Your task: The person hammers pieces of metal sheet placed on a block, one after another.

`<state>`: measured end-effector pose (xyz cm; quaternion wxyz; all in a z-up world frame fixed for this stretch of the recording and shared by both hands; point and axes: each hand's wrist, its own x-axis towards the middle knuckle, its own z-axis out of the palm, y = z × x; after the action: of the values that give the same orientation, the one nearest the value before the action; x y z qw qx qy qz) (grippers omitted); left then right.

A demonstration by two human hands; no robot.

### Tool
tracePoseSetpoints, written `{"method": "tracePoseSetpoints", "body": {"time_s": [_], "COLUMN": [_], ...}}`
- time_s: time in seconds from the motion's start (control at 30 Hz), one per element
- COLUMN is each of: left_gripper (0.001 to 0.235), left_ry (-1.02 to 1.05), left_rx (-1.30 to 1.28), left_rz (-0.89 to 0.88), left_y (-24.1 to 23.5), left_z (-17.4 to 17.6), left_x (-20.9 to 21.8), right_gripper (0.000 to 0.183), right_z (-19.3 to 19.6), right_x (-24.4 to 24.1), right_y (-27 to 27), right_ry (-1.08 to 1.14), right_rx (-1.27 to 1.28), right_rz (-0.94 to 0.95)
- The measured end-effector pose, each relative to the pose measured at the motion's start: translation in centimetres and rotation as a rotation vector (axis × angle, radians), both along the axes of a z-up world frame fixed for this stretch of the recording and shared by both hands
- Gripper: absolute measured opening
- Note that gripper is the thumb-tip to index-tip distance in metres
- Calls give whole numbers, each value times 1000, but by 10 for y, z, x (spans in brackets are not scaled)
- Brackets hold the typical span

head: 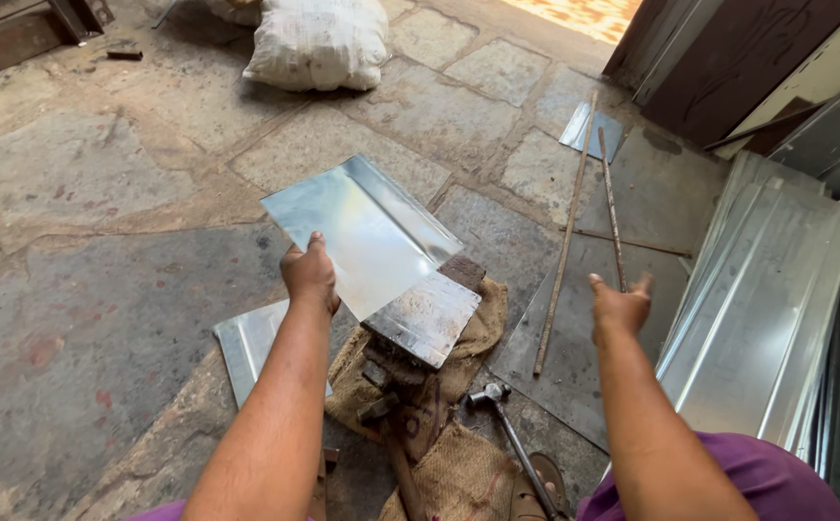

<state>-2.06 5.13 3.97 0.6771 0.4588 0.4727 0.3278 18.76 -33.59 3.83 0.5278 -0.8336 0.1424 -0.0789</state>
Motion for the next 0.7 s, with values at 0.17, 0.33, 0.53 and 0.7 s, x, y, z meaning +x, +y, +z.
{"method": "tracePoseSetpoints", "body": {"time_s": [0.17, 0.33, 0.53, 0.7], "left_gripper": [24, 24, 28, 32], "left_ry": [-145, -133, 110, 229], "left_rx": [-16, 84, 89, 80], "left_rz": [-56, -215, -418, -454], "left_y": [-8, -12, -20, -22], "left_z": [-7, -19, -57, -79], "left_x": [0, -3, -7, -11], "right_gripper": [113, 67, 43, 52], "right_z": [-48, -137, -218, -226], "right_x": [8, -11, -68, -101], "right_y": [-12, 1, -10, -16], "right_ry": [-36, 135, 568, 966], "right_rx": [-244, -671, -1106, -1004], "right_rz": [63, 604, 1238, 1244]}}
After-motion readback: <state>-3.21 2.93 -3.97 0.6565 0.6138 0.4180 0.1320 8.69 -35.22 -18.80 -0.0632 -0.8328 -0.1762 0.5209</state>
